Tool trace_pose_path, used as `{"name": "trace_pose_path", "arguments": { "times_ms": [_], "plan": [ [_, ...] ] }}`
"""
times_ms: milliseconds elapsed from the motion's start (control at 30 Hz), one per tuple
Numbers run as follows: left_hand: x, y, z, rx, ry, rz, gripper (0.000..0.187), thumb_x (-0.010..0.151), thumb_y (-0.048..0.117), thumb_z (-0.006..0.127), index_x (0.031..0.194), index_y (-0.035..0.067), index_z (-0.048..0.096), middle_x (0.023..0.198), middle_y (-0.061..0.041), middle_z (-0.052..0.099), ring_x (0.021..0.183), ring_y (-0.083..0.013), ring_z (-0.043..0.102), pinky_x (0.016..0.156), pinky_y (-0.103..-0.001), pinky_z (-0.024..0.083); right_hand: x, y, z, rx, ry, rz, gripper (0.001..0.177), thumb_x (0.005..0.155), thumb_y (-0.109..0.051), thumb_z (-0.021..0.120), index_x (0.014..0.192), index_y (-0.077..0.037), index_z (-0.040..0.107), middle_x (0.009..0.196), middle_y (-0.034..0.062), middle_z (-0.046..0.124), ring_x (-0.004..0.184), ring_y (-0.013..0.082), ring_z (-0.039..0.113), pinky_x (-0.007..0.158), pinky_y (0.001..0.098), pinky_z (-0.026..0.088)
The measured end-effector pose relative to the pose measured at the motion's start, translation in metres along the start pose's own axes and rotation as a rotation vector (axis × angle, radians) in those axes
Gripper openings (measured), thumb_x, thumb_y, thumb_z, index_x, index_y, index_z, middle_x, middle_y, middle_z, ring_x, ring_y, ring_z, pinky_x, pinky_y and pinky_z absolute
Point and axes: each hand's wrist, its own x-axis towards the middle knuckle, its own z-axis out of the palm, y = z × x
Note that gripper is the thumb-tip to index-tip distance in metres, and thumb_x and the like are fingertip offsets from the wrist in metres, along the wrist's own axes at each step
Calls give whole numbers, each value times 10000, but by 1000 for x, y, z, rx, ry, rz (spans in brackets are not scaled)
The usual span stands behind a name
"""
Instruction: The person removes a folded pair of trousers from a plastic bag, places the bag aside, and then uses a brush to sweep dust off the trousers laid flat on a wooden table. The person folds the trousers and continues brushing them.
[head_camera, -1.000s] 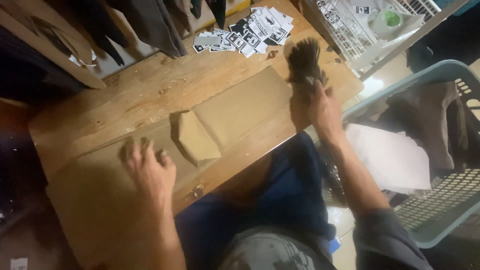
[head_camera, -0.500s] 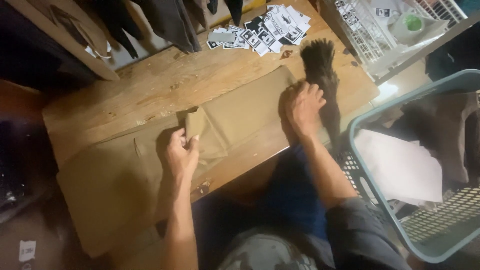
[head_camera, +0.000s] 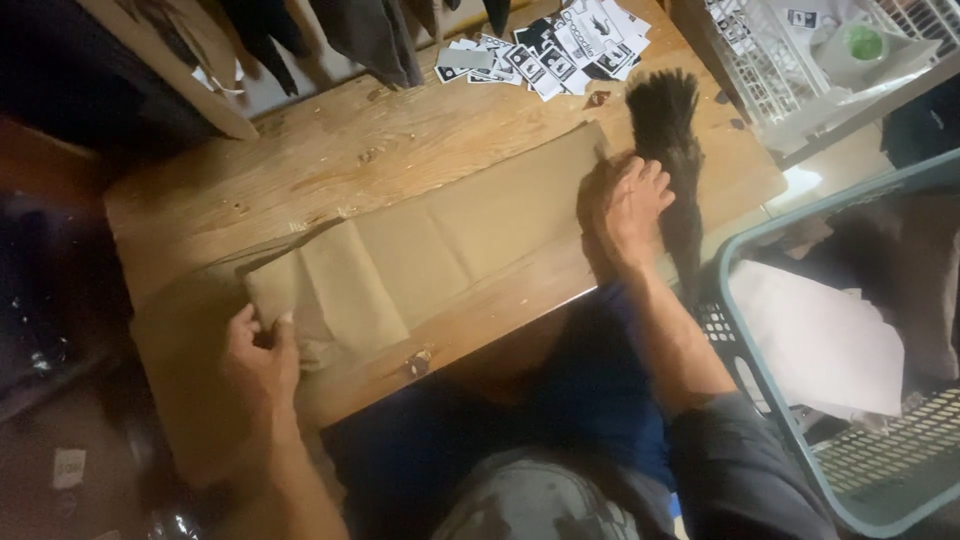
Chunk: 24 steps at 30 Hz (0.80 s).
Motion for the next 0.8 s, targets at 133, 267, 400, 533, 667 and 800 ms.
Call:
{"name": "trace_pose_path", "arguments": {
  "times_ms": [133,267,400,533,667,800],
  "plan": [
    [-2,-26,0,120,22,133,462,822,224,917,1208,36,747,945,-144,728,922,-350,731,780,-407,591,18,50,69,-126,-91,46,250,935,50,508,1185,65,505,1121,251,432,982,382,430,817,537,330],
    [-6,-7,17,52,34,135,413,797,188,898,1141,10,752,892,-154,744,837,-330,746,712,-399,603,35,81,108,-312,-212,176,824,707,164,847,1438,22,496,1446,306,343,1315,502,307,1001,685,284],
    [-11,15,36,55,30,104,422,782,216,906,1150,67,762,886,-94,753,831,-268,752,692,-357,607,43,87,83,-288,-224,197,938,701,185,871,1540,23,484,1555,366,268,1430,581,258,1047,775,339],
    [-11,102,13,-160,-61,-3,417,903,173,802,1260,0,672,978,-266,716,972,-443,709,781,-493,578,52,77,57,-427,-113,171,822,770,75,892,1517,-59,576,1558,350,295,1429,544,323,1083,744,330],
    [-17,136,41,27,-51,118,396,842,278,849,1138,45,729,947,-152,695,942,-379,692,790,-490,575,58,85,11,-422,-42,155,605,882,58,836,1451,-28,650,1493,398,372,1375,530,417,1057,686,376],
    [-23,131,76,51,88,283,368,728,277,882,1036,148,726,908,-57,652,898,-327,641,750,-514,523,71,121,16,-245,97,216,418,954,-344,838,1229,-57,707,1242,276,477,1103,447,529,871,554,442]
  ]
}}
